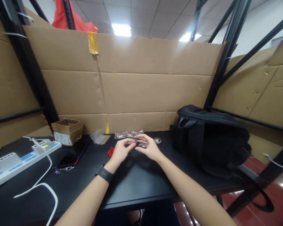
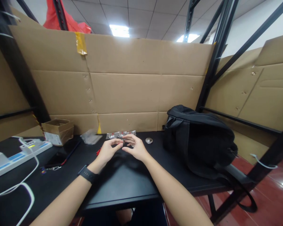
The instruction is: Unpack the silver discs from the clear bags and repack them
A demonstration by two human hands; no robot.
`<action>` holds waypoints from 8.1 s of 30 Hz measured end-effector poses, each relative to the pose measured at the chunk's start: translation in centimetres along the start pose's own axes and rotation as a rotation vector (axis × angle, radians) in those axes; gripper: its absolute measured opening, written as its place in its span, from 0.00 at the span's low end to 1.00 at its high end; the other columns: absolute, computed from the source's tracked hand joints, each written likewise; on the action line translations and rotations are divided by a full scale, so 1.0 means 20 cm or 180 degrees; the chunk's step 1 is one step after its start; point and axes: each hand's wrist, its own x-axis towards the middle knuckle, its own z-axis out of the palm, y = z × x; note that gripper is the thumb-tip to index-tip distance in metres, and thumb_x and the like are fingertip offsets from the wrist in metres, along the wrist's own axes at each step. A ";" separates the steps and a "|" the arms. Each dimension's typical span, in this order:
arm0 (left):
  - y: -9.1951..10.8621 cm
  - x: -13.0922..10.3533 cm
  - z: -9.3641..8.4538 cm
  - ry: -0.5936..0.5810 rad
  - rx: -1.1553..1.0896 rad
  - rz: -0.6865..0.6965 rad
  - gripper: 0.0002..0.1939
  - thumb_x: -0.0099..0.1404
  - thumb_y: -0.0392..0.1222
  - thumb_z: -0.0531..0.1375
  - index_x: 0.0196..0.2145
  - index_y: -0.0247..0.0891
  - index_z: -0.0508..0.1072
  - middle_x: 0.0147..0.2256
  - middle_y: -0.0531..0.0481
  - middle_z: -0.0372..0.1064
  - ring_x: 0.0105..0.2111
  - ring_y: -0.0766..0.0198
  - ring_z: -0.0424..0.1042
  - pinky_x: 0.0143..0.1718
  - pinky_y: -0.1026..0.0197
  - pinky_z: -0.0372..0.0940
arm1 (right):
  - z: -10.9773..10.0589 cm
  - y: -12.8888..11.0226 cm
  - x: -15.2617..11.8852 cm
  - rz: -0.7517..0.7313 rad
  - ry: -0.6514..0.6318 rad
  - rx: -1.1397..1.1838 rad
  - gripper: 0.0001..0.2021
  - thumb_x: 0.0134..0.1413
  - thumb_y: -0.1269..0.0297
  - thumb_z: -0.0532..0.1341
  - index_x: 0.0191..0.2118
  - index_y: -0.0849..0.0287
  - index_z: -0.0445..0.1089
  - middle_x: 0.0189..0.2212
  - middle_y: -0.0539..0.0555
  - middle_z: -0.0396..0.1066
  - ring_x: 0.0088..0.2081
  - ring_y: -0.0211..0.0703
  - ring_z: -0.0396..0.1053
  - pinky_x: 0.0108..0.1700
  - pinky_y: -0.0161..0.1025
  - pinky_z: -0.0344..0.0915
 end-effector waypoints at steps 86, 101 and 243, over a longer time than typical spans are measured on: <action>0.04 -0.05 -0.02 -0.0714 0.2289 0.0316 0.07 0.63 0.50 0.65 0.33 0.48 0.80 0.45 0.51 0.72 0.50 0.52 0.61 0.47 0.50 0.54 | -0.02 0.00 -0.02 -0.0579 -0.0515 -0.2156 0.06 0.59 0.75 0.57 0.37 0.56 0.66 0.53 0.58 0.63 0.54 0.48 0.62 0.58 0.49 0.61; 0.02 -0.06 -0.04 -0.0357 0.2657 0.0394 0.03 0.61 0.47 0.67 0.33 0.49 0.81 0.41 0.49 0.72 0.47 0.52 0.61 0.44 0.51 0.50 | -0.28 0.20 0.00 0.0253 0.0132 -0.3100 0.13 0.56 0.69 0.63 0.48 0.58 0.70 0.42 0.55 0.72 0.43 0.45 0.69 0.47 0.41 0.64; 0.00 -0.13 0.10 -0.1533 0.3087 0.0396 0.20 0.72 0.55 0.50 0.59 0.61 0.67 0.62 0.43 0.60 0.62 0.47 0.58 0.56 0.37 0.52 | -0.26 0.08 0.00 0.0668 -0.0537 -0.3067 0.11 0.44 0.66 0.68 0.38 0.58 0.81 0.31 0.54 0.80 0.33 0.43 0.75 0.38 0.33 0.65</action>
